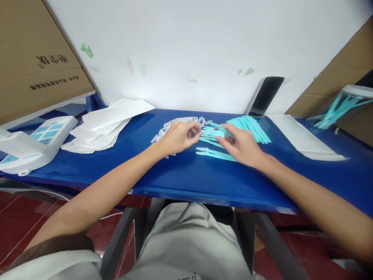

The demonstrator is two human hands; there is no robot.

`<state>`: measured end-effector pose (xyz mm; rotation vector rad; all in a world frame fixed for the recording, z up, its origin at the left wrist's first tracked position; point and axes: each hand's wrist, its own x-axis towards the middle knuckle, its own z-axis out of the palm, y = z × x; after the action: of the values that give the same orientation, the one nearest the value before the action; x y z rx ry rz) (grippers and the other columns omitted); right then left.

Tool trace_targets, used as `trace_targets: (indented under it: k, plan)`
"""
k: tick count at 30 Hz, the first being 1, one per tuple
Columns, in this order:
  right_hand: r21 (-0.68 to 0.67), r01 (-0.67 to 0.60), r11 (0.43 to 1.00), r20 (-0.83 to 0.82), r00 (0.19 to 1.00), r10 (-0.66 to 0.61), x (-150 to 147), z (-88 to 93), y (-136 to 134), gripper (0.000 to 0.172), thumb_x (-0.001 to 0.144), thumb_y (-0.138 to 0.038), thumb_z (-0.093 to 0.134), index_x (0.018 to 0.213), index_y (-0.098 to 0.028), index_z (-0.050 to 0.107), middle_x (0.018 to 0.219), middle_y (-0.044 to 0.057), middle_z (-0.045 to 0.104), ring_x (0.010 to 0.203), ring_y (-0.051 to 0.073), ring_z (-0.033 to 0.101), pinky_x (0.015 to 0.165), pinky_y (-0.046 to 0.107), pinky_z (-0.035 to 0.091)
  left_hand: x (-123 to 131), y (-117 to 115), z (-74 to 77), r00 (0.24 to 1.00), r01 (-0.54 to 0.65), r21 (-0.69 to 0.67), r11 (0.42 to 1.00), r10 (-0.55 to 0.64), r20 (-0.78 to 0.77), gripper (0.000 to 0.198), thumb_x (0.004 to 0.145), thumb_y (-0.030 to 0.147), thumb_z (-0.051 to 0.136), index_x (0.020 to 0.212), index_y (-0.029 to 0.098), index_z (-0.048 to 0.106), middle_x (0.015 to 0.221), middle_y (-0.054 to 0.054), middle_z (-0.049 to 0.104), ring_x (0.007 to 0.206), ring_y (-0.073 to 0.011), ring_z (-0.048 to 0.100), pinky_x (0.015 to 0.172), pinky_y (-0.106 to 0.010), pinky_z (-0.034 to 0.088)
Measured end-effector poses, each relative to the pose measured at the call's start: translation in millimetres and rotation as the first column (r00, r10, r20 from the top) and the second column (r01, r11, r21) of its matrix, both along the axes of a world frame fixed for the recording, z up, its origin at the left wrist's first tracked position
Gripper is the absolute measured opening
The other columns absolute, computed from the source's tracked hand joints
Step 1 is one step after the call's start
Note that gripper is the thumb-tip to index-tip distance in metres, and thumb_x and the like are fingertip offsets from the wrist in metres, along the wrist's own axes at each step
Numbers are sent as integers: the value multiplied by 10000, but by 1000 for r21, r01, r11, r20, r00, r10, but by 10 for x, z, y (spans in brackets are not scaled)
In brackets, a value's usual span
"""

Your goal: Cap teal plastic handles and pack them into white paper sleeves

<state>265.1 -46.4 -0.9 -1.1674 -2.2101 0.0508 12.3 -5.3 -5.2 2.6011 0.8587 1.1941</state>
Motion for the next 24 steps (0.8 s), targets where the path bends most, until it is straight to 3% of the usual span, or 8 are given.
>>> trace_targets:
  k: [4,8,12,15,17,20,24]
  plan:
    - [34,3,999,7,1000,-3,2,0,-18,376,1022,-508,476,1137,-222,690,701,28,659,574,198,573,616,329,424,59,-79,-3,999,45,-23,999,-44,13,93,895,205,643,967,192,702,801,-9,775,703,-144,727,711,-255,556]
    - [59,0,998,-58,998,3,-15,-3,-34,396,1018,-510,487,1049,-208,741,745,50,701,587,196,576,608,337,432,130,-147,13,980,109,-156,982,-80,183,80,919,252,662,957,185,680,758,-9,759,687,-139,709,692,-252,552]
    - [62,-60,996,-175,982,70,-89,-29,-50,367,1004,-491,540,982,-200,761,678,7,662,549,154,519,553,301,394,238,-177,32,912,222,-293,930,-92,399,183,939,345,676,970,165,665,867,-47,751,756,-128,684,692,-233,533]
    - [108,-121,987,-242,960,144,-148,-59,-58,338,997,-466,585,939,-184,764,642,-11,627,516,120,454,521,281,349,283,-174,28,893,281,-360,890,-106,437,264,904,408,724,967,153,698,1001,-83,738,834,-144,669,708,-242,531]
    - [130,-148,980,-250,952,177,-165,-68,-59,304,998,-434,600,929,-182,755,641,-11,618,515,117,445,518,280,338,283,-169,22,894,312,-403,860,-122,431,308,870,444,764,945,148,721,963,-79,727,809,-149,656,685,-249,527]
    - [131,-160,978,-235,954,187,-138,-60,-45,260,1011,-405,583,988,-193,732,666,-13,611,544,134,481,551,284,368,251,-153,24,878,342,-398,851,-139,457,290,864,431,777,915,149,737,924,-73,730,815,-154,666,708,-260,537]
    - [65,-131,989,-169,976,140,-38,-37,-1,324,1050,-421,495,1220,-203,663,756,1,641,600,166,545,632,305,412,174,-88,41,877,304,-395,867,-93,471,278,863,404,781,909,136,721,908,-75,745,746,-140,666,711,-274,541]
